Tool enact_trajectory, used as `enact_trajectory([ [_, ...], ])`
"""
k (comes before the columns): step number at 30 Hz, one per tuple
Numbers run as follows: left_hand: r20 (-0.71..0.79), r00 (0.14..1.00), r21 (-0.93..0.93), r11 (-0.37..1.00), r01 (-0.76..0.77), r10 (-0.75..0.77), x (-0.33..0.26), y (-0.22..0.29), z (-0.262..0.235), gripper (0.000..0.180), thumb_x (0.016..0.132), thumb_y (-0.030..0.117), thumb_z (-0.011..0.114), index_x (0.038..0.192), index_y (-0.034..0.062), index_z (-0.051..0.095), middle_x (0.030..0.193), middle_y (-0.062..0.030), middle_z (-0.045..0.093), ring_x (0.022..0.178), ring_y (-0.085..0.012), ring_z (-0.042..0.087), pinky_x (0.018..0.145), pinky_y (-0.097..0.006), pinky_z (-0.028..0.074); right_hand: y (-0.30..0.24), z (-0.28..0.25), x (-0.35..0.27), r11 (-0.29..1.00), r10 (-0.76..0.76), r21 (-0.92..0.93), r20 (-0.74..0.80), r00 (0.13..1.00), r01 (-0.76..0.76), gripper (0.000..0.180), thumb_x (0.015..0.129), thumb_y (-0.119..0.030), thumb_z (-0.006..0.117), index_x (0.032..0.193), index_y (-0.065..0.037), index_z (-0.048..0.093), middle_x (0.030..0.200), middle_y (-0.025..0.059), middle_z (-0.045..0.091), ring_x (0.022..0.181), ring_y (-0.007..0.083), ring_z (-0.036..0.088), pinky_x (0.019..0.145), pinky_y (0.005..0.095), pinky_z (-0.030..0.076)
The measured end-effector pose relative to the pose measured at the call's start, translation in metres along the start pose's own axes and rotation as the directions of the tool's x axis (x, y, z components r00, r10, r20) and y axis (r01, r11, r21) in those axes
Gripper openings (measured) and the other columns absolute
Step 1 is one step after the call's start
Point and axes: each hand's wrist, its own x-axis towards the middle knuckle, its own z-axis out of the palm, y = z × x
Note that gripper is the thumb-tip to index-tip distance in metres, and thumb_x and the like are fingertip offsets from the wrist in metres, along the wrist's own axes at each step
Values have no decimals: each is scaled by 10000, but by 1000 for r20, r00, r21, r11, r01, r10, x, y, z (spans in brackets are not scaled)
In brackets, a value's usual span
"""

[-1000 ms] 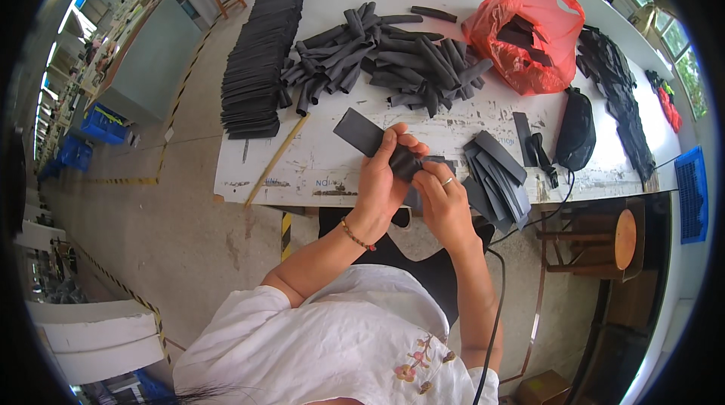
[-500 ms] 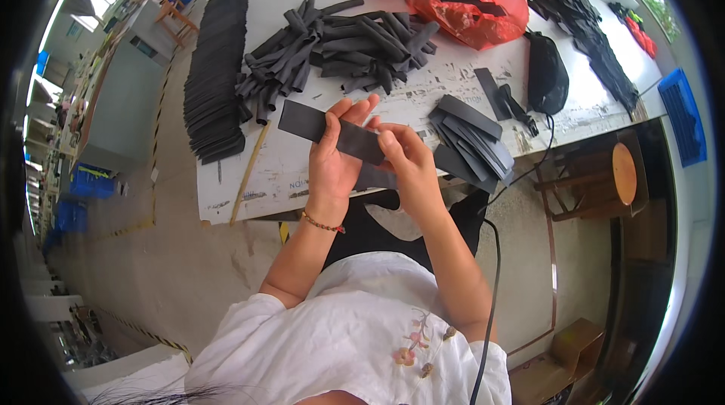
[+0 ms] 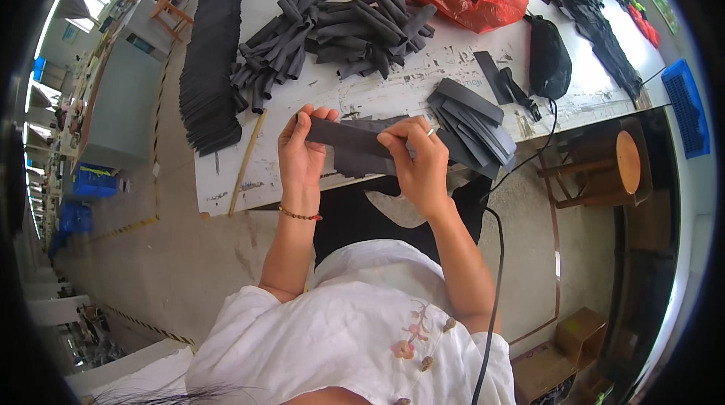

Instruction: Assembling grey plastic or foam components by hand at a workbench.

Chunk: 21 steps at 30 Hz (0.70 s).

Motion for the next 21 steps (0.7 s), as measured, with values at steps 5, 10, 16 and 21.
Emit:
enact_trajectory([
  [5,38,999,126,992,-1,-3,-2,2,3,204,917,161,640,1018,-16,652,940,-182,693,922,-337,674,846,-428,550,10,-4,-8,911,323,258,43,946,-323,76,817,1,701,859,5,637,813,54,606,734,148,560,694,262,447],
  [10,213,976,-40,998,54,-45,-16,-3,-21,194,923,142,627,1060,5,640,1004,-157,690,965,-338,661,878,-447,533,-4,-12,-27,990,87,110,32,996,-90,121,763,6,745,820,-5,638,822,51,602,710,173,546,631,263,454],
  [16,-180,979,187,980,-66,100,-31,-1,-2,294,901,241,672,1081,15,616,1077,-102,662,966,-264,650,826,-418,559,-17,-19,-28,816,-507,-337,-28,861,469,325,609,51,800,896,-42,679,854,50,601,734,216,536,572,302,451],
  [21,-93,965,48,967,249,-244,-54,0,13,243,896,220,681,1001,6,634,923,-81,672,791,-202,664,706,-337,589,-12,-20,-30,733,-570,-387,100,816,559,363,589,-33,816,930,-67,698,946,30,600,794,218,542,650,324,465],
])
